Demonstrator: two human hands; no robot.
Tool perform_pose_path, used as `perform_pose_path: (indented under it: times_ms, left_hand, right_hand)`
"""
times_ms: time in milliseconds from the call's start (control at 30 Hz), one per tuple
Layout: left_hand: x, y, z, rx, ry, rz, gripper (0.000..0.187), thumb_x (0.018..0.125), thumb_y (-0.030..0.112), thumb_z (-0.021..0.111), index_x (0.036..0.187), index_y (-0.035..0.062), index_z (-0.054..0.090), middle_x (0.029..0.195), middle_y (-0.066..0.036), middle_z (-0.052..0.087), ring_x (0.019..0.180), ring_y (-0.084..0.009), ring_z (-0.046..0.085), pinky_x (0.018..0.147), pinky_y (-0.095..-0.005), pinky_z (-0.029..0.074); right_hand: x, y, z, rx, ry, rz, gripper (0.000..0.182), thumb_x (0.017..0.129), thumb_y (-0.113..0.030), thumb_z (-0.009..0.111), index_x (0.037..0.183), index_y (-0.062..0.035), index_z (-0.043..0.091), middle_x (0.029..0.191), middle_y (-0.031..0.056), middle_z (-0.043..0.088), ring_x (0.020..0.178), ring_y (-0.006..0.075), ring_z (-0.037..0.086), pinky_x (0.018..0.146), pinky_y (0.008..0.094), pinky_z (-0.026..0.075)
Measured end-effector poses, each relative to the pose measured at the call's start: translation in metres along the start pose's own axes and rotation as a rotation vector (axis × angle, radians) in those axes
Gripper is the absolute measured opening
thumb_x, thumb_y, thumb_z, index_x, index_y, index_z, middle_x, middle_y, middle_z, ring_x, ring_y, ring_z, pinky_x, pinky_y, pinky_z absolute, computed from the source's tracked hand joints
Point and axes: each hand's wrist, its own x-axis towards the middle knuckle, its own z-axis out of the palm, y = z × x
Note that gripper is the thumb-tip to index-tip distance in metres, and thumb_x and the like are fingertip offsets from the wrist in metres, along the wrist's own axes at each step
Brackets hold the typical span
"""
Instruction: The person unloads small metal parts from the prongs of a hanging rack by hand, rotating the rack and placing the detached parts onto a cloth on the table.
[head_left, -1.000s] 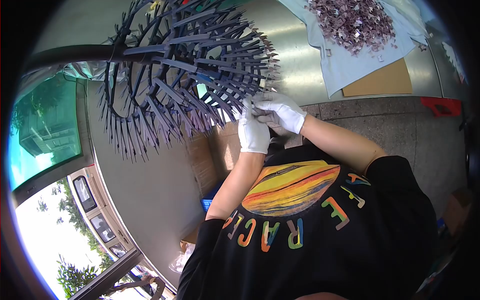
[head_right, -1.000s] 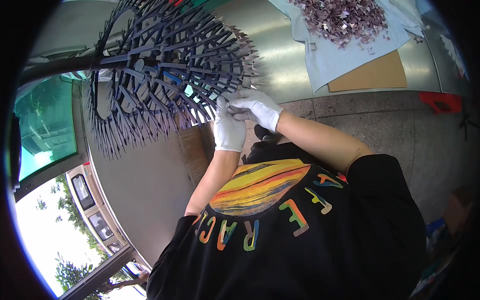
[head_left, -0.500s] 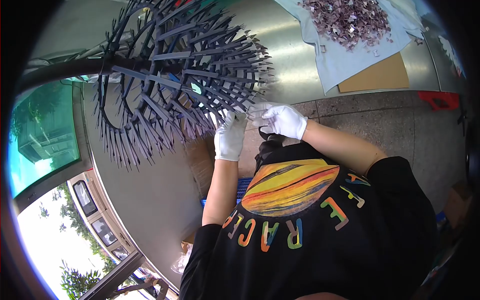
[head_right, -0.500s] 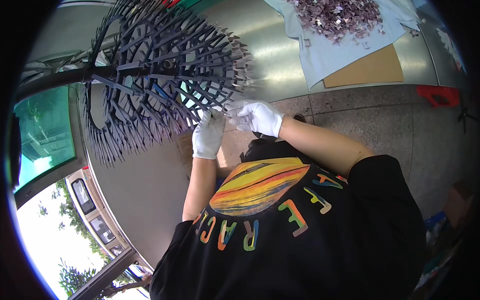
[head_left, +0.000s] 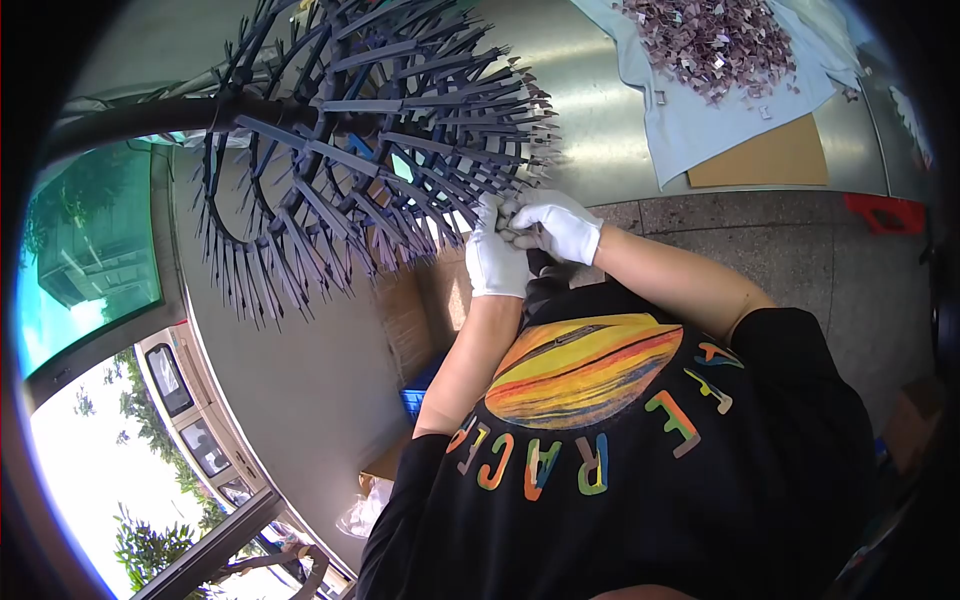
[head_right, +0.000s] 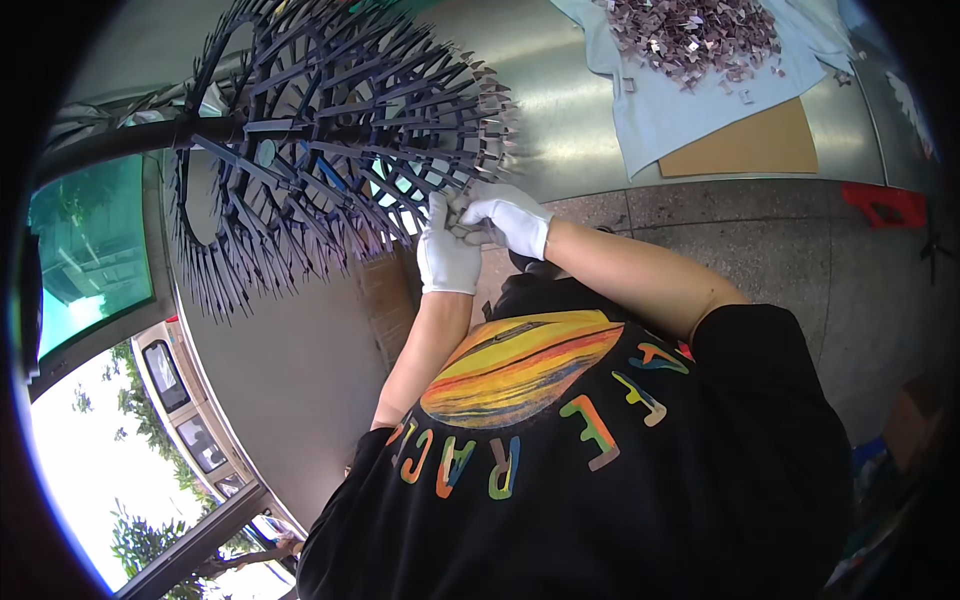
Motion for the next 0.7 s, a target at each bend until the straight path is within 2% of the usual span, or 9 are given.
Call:
perform_pose_path:
  times_ms: [133, 233, 267, 367, 400, 500, 533, 633, 700]
  left_hand:
    - [-0.012, 0.006, 0.004, 0.071, -0.039, 0.021, 0.034, 0.097, 0.031, 0.048, 0.117, 0.0035, 0.052, 0.102, -0.007, 0.061, 0.089, -0.0179, 0.06, 0.077, -0.0283, 0.048]
    - [-0.021, -0.005, -0.026, 0.189, -0.176, 0.102, 0.034, 0.097, 0.031, 0.049, 0.114, 0.0027, 0.055, 0.099, -0.009, 0.062, 0.091, -0.02, 0.06, 0.082, -0.0291, 0.046]
    - [-0.052, 0.009, -0.002, 0.45, 0.047, -0.001, 0.032, 0.096, 0.025, 0.05, 0.115, 0.0003, 0.056, 0.102, -0.011, 0.063, 0.093, -0.0208, 0.06, 0.085, -0.0296, 0.046]
    - [-0.079, 0.026, -0.018, 1.197, -0.304, 0.18, 0.034, 0.094, 0.022, 0.053, 0.118, -0.0015, 0.055, 0.105, -0.013, 0.064, 0.093, -0.0208, 0.061, 0.086, -0.0318, 0.046]
    - [-0.078, 0.031, -0.018, 1.418, -0.444, 0.514, 0.037, 0.091, 0.018, 0.056, 0.122, -0.0012, 0.051, 0.114, -0.018, 0.059, 0.102, -0.0285, 0.058, 0.089, -0.0393, 0.044]
    - [-0.068, 0.04, 0.018, 1.718, -0.463, 1.356, 0.045, 0.087, 0.017, 0.06, 0.127, 0.0004, 0.047, 0.123, -0.021, 0.052, 0.111, -0.0378, 0.05, 0.093, -0.0464, 0.039]
    - [-0.062, 0.041, 0.026, 1.781, -0.476, 1.179, 0.052, 0.083, 0.016, 0.063, 0.13, 0.002, 0.044, 0.129, -0.022, 0.045, 0.117, -0.0436, 0.042, 0.097, -0.0499, 0.035]
    - [-0.044, 0.04, 0.031, 1.875, -0.329, 1.3, 0.056, 0.081, 0.017, 0.066, 0.13, 0.0022, 0.043, 0.128, -0.023, 0.046, 0.115, -0.0429, 0.044, 0.096, -0.0501, 0.036]
    - [-0.026, 0.04, 0.034, 1.785, -0.248, 1.432, 0.045, 0.079, 0.013, 0.066, 0.12, 0.0026, 0.049, 0.119, -0.021, 0.051, 0.11, -0.0412, 0.048, 0.093, -0.0497, 0.038]
  right_hand:
    - [-0.008, 0.004, -0.018, 0.064, -0.089, 0.023, 0.035, 0.079, -0.001, 0.043, 0.111, -0.0015, 0.056, 0.103, 0.0109, 0.063, 0.096, 0.02, 0.062, 0.08, 0.0312, 0.051]
    - [-0.028, -0.017, -0.014, 0.319, -0.131, -0.006, 0.038, 0.079, -0.002, 0.042, 0.114, -0.0002, 0.055, 0.109, 0.0141, 0.062, 0.103, 0.0237, 0.061, 0.081, 0.0352, 0.053]
    - [-0.025, -0.018, -0.019, 0.407, -0.138, 0.003, 0.038, 0.082, -0.003, 0.045, 0.119, -0.001, 0.053, 0.116, 0.0161, 0.06, 0.108, 0.0252, 0.06, 0.08, 0.0381, 0.054]
    - [-0.021, -0.033, -0.016, 0.351, -0.079, 0.094, 0.034, 0.086, -0.005, 0.05, 0.119, 0.0, 0.053, 0.119, 0.0153, 0.059, 0.109, 0.0226, 0.059, 0.082, 0.0351, 0.054]
    - [-0.012, -0.027, -0.021, 0.352, -0.14, 0.097, 0.034, 0.088, -0.007, 0.053, 0.12, 0.0015, 0.052, 0.118, 0.013, 0.06, 0.11, 0.0203, 0.059, 0.084, 0.0311, 0.052]
    - [-0.005, -0.023, -0.017, 0.294, -0.198, -0.022, 0.036, 0.086, -0.006, 0.052, 0.122, -0.0034, 0.054, 0.113, 0.0057, 0.062, 0.097, 0.0127, 0.061, 0.084, 0.0276, 0.05]
    - [-0.007, -0.021, -0.013, 0.371, -0.142, -0.04, 0.036, 0.085, -0.005, 0.053, 0.121, -0.0044, 0.055, 0.11, 0.0036, 0.062, 0.094, 0.012, 0.06, 0.085, 0.0263, 0.049]
    - [-0.007, -0.023, -0.014, 0.305, -0.181, -0.042, 0.037, 0.084, -0.004, 0.053, 0.121, -0.0044, 0.055, 0.111, 0.0043, 0.062, 0.096, 0.0136, 0.061, 0.086, 0.0281, 0.049]
    - [-0.009, -0.023, -0.017, 0.308, -0.186, -0.045, 0.036, 0.084, -0.004, 0.053, 0.121, -0.0044, 0.055, 0.111, 0.0049, 0.062, 0.096, 0.0143, 0.061, 0.085, 0.0286, 0.049]
